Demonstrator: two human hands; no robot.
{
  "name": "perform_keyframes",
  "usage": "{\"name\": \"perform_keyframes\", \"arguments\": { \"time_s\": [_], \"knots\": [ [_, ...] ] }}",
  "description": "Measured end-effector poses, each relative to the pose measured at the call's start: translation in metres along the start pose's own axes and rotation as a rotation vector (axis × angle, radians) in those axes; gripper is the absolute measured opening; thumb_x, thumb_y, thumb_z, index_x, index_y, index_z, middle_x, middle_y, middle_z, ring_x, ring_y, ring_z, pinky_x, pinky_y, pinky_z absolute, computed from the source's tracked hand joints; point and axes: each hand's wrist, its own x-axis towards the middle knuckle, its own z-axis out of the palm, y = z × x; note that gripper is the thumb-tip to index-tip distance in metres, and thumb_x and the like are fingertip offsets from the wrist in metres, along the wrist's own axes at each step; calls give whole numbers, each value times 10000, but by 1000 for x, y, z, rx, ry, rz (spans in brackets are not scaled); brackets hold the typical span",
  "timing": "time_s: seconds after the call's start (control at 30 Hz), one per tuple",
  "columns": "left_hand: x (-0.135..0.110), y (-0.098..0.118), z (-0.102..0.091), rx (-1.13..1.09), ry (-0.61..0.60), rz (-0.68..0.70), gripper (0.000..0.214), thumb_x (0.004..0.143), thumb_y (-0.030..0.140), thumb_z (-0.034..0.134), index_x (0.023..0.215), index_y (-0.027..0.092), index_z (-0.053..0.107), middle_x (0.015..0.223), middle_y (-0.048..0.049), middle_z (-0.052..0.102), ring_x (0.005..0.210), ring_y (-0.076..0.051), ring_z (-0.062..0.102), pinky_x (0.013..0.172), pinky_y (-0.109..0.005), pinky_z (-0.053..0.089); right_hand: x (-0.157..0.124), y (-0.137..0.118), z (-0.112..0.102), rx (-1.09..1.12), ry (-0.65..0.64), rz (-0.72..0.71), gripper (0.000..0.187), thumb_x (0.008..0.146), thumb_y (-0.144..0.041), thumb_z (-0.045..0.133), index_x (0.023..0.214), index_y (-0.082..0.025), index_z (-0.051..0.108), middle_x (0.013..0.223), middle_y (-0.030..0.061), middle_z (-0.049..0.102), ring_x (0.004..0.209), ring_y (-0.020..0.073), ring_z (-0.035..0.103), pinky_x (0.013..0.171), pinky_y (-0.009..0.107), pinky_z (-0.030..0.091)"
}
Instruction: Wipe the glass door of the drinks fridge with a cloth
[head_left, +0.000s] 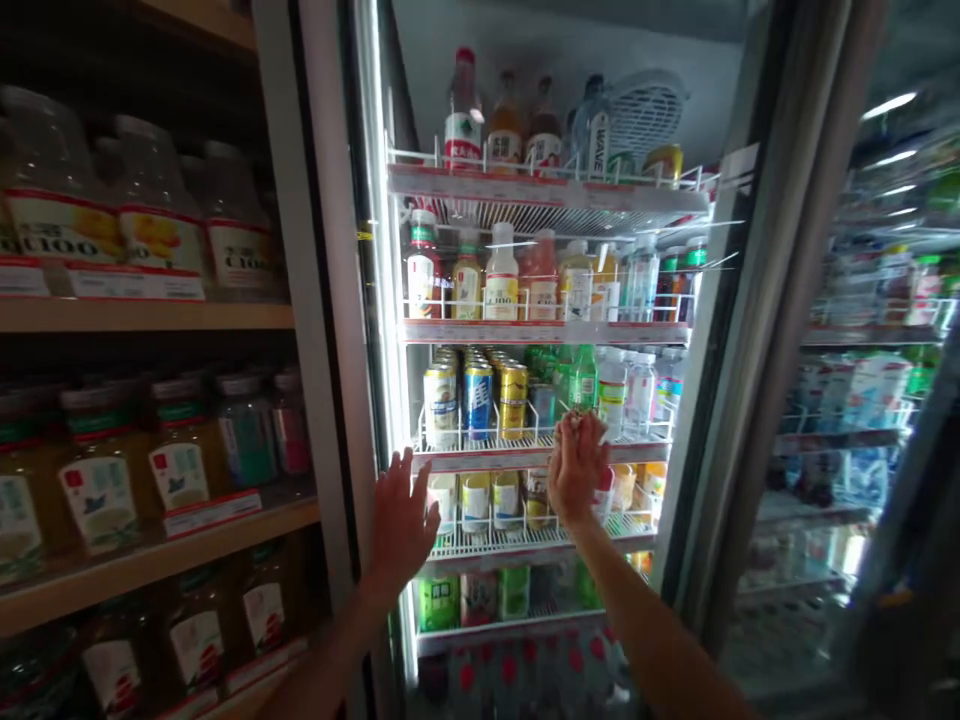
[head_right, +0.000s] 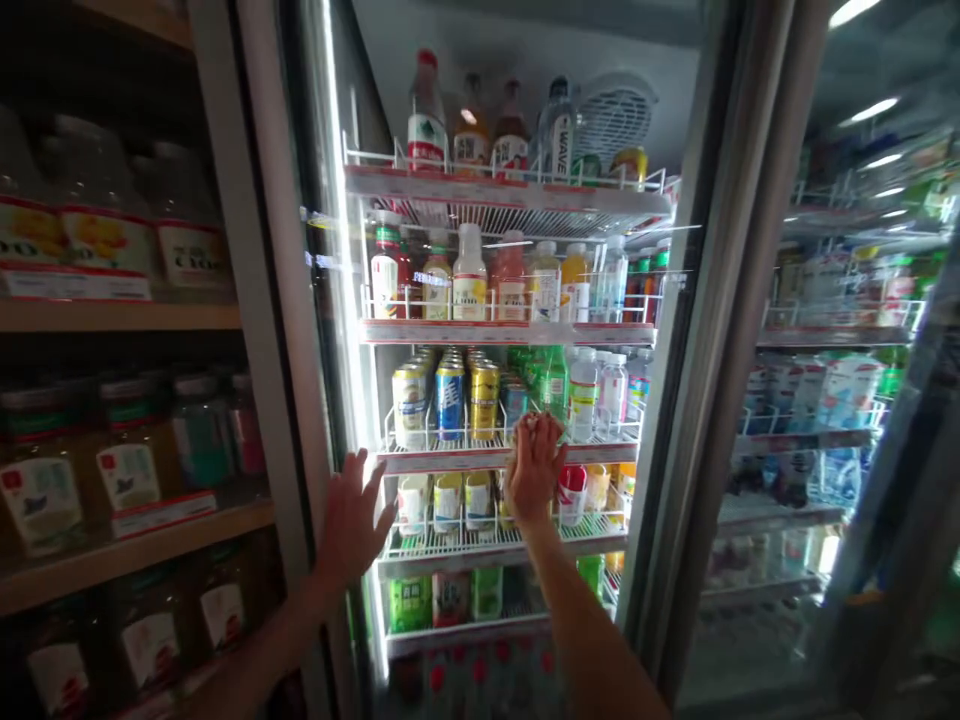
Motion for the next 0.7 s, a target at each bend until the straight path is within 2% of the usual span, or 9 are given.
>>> {"name": "perform_keyframes", "arguments": {
  "time_s": [0.07, 0.13, 0.2, 0.33, 0.4, 0.5, 0.57, 0.6, 0.7],
  "knots": [
    [5, 19, 8, 0, 32, -24, 650, 837, 194, 457, 1432, 193, 196, 1519, -149, 126, 1402, -301, 107, 1085, -548, 242, 1, -8, 3, 57, -42, -81, 546, 871, -190, 396, 1411, -205, 315, 1470, 133, 322, 1409, 263, 158, 1092, 533, 211],
    [14, 39, 15, -16, 42, 35, 667, 838, 187, 450, 1442, 193, 166, 1515, -140, 156, 1402, -287, 119, 1098, -535, 222, 3, -11, 4, 111, -119, -231, 535, 860, -194, 428, 1388, -245, 356, 1444, 93, 380, 1406, 239, 174, 1118, 511, 166],
    [24, 58, 20, -39, 43, 91, 672, 841, 194, 444, 1446, 197, 151, 1504, -129, 209, 1400, -270, 144, 1112, -514, 202, 7, 1, 2, 121, -143, -292, 526, 854, -204, 448, 1371, -263, 379, 1434, 74, 401, 1402, 223, 193, 1128, 504, 135],
    [40, 83, 30, -46, 66, 5, 660, 864, 258, 443, 1451, 195, 146, 1503, -131, 212, 1403, -273, 126, 1115, -515, 187, 19, 41, -2, 51, -17, -120, 530, 865, -185, 415, 1389, -234, 353, 1472, 109, 327, 1401, 233, 197, 1112, 514, 163],
    [44, 90, 34, -48, 83, -48, 657, 878, 287, 431, 1454, 199, 128, 1507, -127, 200, 1407, -271, 107, 1113, -521, 187, 23, 49, -3, 40, 2, -81, 530, 870, -181, 402, 1395, -220, 344, 1475, 122, 317, 1404, 240, 186, 1108, 512, 176],
    [45, 95, 40, -38, 115, -98, 666, 889, 308, 430, 1458, 212, 99, 1509, -118, 193, 1409, -268, 92, 1114, -531, 177, 24, 52, -4, 81, -69, -199, 531, 864, -194, 422, 1390, -233, 356, 1451, 99, 368, 1408, 229, 174, 1122, 490, 163],
    [45, 96, 43, -39, 123, -116, 664, 889, 308, 434, 1457, 225, 100, 1515, -109, 174, 1408, -272, 94, 1114, -543, 165, 26, 63, -6, 97, -83, -275, 535, 858, -191, 434, 1383, -261, 362, 1435, 74, 400, 1400, 214, 203, 1130, 486, 144],
    [44, 96, 45, -46, 124, -123, 660, 890, 305, 434, 1456, 232, 104, 1518, -103, 161, 1408, -275, 94, 1114, -549, 159, 28, 73, -8, 90, -68, -265, 537, 859, -187, 430, 1385, -266, 358, 1438, 75, 397, 1393, 212, 224, 1128, 491, 144],
    [43, 96, 49, -68, 122, -131, 651, 891, 292, 425, 1456, 249, 103, 1523, -86, 136, 1407, -277, 89, 1117, -557, 143, 33, 107, -13, 18, 10, -54, 532, 876, -191, 387, 1403, -237, 331, 1466, 123, 335, 1381, 245, 256, 1095, 535, 186]
  ]
}}
